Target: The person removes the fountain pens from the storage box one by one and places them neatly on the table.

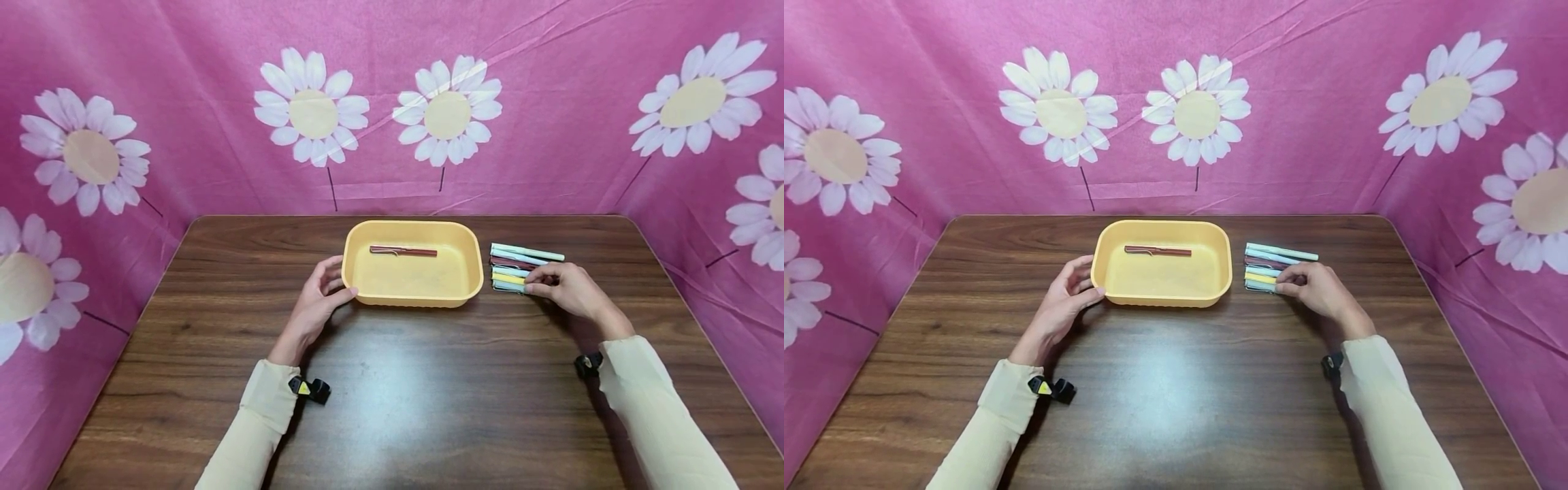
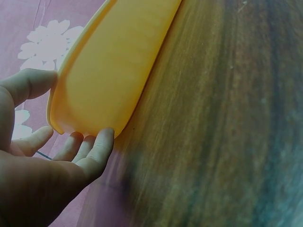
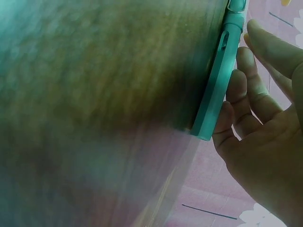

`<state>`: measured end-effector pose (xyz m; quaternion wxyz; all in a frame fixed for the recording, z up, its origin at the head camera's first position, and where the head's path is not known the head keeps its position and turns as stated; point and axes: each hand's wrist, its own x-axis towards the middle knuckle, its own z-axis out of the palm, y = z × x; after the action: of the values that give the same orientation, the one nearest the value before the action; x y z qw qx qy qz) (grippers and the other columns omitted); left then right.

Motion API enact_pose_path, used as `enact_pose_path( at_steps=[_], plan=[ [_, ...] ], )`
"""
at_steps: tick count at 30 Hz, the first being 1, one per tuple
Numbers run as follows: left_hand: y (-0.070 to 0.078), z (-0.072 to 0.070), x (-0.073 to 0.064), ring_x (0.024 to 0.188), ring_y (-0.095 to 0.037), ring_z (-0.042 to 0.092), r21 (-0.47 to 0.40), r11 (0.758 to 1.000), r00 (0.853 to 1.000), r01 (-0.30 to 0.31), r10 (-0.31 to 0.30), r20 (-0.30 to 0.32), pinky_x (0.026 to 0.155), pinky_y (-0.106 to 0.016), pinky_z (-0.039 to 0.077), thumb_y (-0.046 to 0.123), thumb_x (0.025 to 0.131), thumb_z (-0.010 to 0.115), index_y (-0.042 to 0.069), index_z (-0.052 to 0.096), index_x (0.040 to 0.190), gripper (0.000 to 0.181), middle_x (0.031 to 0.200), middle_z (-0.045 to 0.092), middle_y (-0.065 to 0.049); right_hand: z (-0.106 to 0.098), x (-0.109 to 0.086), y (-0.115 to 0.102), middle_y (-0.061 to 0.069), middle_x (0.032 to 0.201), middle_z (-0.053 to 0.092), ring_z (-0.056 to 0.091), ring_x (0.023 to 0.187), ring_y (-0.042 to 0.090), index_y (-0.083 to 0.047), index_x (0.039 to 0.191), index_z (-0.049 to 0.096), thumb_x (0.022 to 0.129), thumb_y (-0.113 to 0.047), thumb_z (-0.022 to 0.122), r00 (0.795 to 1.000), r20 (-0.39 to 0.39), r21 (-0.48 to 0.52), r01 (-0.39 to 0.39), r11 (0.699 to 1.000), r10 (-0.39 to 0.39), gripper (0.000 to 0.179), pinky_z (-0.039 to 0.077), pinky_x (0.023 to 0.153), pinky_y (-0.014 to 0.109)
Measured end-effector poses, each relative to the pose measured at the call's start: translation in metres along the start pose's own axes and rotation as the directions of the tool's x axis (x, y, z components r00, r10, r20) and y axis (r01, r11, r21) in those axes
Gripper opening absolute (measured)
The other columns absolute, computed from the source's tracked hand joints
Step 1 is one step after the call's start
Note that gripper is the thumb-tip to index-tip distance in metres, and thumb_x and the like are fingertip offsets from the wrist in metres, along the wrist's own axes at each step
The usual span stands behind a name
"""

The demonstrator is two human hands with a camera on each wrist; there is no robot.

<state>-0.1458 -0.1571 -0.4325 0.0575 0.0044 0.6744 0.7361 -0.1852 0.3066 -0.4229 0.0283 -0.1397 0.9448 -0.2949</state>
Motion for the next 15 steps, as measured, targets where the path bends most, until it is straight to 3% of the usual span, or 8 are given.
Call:
enact_pose_path(
  at_steps=[7, 15],
  plan=[
    [0.0, -0.002, -0.001, 0.129, -0.04, 0.049, 0.002, 1.0, 1.0, -0.005, 0.005, 0.004, 0.091, -0.023, 0.05, -0.008, 0.087, 0.068, 0.001, 0.037, 0.151, 0.071, 0.143, 0.046, -0.028, -0.002, 0.004, -0.006, -0.001, 0.08, 0.069, 0.055, 0.071, 0.009, -0.01, 0.098, 0.077, 0.091, -0.021, 0.078, 0.999, -0.048, 0.012, 0.022, 1.0, -0.022, 0.013, 0.043, 0.064, 0.023],
    [0.0, -0.001, -0.001, 0.128, -0.039, 0.05, 0.008, 1.0, 1.0, 0.0, 0.0, 0.003, 0.091, -0.024, 0.05, -0.008, 0.087, 0.069, 0.002, 0.038, 0.15, 0.071, 0.142, 0.047, -0.027, 0.002, 0.005, -0.031, 0.004, 0.084, 0.069, 0.056, 0.073, 0.012, -0.005, 0.102, 0.076, 0.094, -0.02, 0.075, 0.995, -0.088, 0.127, 0.066, 0.99, -0.055, 0.017, 0.045, 0.063, 0.021]
  ],
)
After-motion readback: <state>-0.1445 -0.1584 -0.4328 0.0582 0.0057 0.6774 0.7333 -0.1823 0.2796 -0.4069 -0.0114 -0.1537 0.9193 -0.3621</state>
